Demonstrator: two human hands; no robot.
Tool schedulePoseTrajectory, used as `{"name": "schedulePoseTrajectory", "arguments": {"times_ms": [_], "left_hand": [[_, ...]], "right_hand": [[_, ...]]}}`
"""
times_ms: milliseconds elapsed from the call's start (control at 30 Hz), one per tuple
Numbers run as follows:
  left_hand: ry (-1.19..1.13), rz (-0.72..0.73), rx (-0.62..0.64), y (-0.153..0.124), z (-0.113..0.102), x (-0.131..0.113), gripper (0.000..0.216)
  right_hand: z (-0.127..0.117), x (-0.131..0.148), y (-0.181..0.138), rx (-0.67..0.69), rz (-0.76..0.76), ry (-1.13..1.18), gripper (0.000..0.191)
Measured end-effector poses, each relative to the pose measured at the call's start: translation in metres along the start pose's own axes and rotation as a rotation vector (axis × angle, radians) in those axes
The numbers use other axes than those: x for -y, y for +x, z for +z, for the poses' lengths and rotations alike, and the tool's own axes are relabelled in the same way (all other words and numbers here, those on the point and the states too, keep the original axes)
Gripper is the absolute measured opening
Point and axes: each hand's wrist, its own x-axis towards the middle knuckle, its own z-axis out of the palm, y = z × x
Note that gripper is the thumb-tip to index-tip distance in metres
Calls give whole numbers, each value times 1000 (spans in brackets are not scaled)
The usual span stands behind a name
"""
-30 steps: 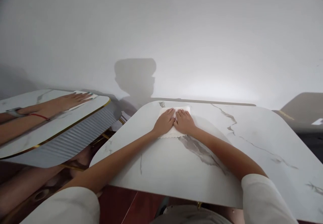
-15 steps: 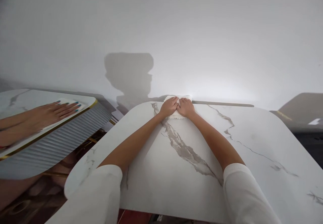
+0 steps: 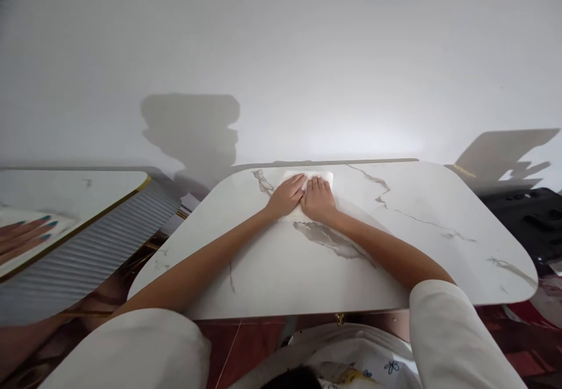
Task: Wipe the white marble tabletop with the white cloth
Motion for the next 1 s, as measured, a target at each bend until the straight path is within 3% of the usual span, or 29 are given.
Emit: {"name": "schedulePoseTrajectory", "arguments": {"times_ms": [300, 467, 600, 767, 900, 1000], "left_hand": [[17, -260, 59, -118, -47, -49, 53], [4, -377, 103, -153, -60, -96, 54], [-69, -415, 148, -146, -56, -132, 55], [-161, -370, 187, -106, -42, -152, 57], [-178, -351, 176, -65, -29, -143, 54], [-164, -355, 114, -36, -18, -120, 50]], "right_hand": [[-21, 70, -81, -42, -195, 62, 53], [-40, 72, -125, -31, -275, 111, 53], [-55, 46, -150, 3, -262, 137, 53], [-65, 3, -151, 77, -195, 117, 54], [-57, -27, -120, 77, -166, 93, 53], [-44, -41, -82, 77, -174, 87, 51]]}}
